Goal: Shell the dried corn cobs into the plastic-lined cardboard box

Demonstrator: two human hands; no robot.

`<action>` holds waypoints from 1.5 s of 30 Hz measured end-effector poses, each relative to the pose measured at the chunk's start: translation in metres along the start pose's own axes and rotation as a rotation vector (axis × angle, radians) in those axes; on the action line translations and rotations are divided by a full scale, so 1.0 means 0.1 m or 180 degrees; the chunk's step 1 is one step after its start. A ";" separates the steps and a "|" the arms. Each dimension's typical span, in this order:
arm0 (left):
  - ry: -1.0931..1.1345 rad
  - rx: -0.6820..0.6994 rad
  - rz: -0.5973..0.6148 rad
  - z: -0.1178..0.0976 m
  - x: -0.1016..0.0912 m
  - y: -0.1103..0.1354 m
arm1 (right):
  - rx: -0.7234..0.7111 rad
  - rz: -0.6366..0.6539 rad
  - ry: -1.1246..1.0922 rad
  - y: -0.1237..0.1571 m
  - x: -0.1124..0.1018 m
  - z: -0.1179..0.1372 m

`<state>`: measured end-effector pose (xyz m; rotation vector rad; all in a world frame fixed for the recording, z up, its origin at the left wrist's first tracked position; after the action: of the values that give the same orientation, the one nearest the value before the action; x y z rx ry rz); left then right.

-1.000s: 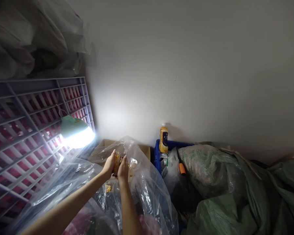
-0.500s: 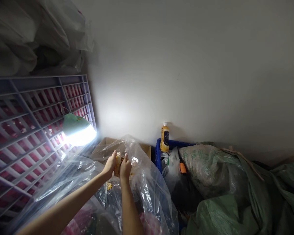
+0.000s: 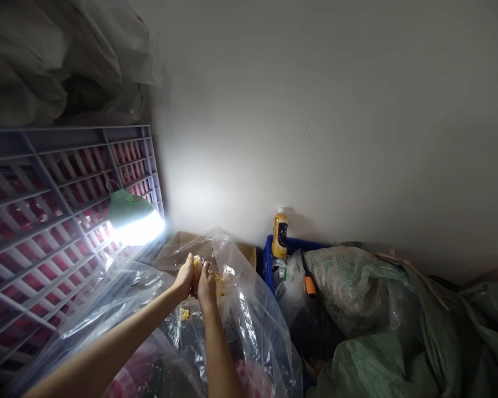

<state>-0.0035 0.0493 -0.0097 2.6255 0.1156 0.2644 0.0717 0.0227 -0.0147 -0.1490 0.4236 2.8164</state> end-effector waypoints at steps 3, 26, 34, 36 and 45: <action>0.0253 -0.0105 -0.0025 -0.01 0.01 -0.01 | -0.0146 0.0021 -0.0016 0.01 -0.05 0.06; 0.0368 0.0474 -0.0172 -0.02 0.00 0.00 | -0.1034 -0.0542 0.0486 0.17 0.03 0.13; 0.0727 0.0095 0.0292 -0.03 0.07 -0.02 | -0.0542 -0.0503 0.0049 0.03 -0.06 0.06; 0.0617 -0.0018 0.0469 -0.05 0.08 0.01 | -0.0463 -0.0200 -0.0041 0.00 -0.07 0.06; -0.0122 0.0421 0.0402 0.01 0.13 0.02 | -0.0951 -0.0451 0.0661 0.10 -0.12 0.20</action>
<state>0.0090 0.0493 -0.0076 2.7721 -0.0475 0.2574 0.0793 0.0163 0.0087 -0.5160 0.0291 2.7155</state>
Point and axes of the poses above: each hand's wrist, its own y-axis away from the middle knuckle, its own x-axis out of the palm, z = x × y, the point moved 6 cm from there along -y, towards the middle knuckle, and after that the axes turned 2 degrees about -z, right-handed, at the moved point
